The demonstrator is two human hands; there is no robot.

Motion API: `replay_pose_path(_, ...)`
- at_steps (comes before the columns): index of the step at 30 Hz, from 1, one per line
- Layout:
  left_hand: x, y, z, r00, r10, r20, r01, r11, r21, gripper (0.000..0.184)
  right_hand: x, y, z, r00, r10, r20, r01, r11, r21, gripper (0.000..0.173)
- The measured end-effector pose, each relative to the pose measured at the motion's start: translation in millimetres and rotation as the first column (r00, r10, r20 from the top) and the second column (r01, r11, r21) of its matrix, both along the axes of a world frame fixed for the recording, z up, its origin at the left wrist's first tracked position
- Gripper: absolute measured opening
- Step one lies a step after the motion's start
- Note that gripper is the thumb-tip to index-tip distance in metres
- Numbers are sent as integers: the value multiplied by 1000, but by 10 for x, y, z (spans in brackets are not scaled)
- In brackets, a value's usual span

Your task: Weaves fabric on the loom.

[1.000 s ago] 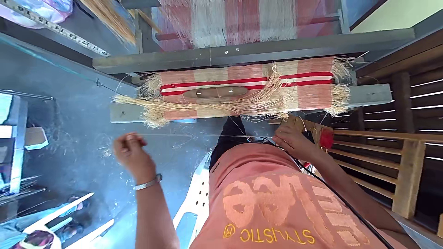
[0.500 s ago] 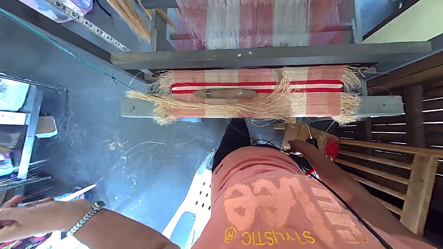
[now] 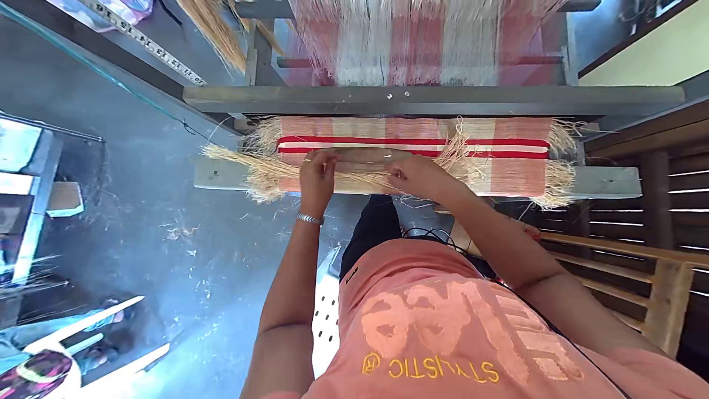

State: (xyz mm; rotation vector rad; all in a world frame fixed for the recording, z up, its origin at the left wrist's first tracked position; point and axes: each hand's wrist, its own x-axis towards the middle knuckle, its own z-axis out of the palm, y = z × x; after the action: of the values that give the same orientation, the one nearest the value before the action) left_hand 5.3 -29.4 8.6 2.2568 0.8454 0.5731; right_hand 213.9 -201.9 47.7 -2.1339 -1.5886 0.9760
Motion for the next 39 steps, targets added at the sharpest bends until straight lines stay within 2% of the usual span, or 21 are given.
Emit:
replay_pose_path(2,164,94,-159,1000,-10,-26,11,1000,6,21,-33,126,-79,996,-64,55,62,998,32,33)
replay_pose_path(4,259,152,-254,996,-8,-90,6,1000,-14,23,-25,217,-306,985,-129,116,111,982,155,33)
replay_pose_path(8,345,180,-354,978,30,-204,-22,999,42,20,-5,390,-692,944,-192,269,101,942,319,45)
replay_pose_path(12,360,195,-379,971,50,-234,-27,995,100,18,-68,522,-764,904,-261,340,143,932,333,52)
replay_pose_path(14,376,187,-352,967,66,-248,-37,992,120,18,-65,557,-775,897,-269,350,139,925,354,48)
replay_pose_path(19,375,179,-253,961,66,-269,-34,992,121,17,-19,525,-541,919,-183,348,69,947,315,47)
replay_pose_path(22,322,149,-134,963,-16,-269,33,998,60,18,21,374,-338,921,-148,361,41,957,287,49)
replay_pose_path(27,230,-28,86,974,-181,-137,201,969,146,22,131,-75,-37,954,-138,267,63,961,270,50)
replay_pose_path(30,162,-291,198,970,-241,-42,244,949,197,22,138,-418,106,963,-144,228,81,961,264,49)
replay_pose_path(34,101,-642,229,957,-290,18,282,942,181,16,107,-793,133,966,-175,189,114,948,298,51)
replay_pose_path(39,44,-852,221,956,-288,65,279,953,120,14,57,-1152,96,964,-201,177,142,944,298,51)
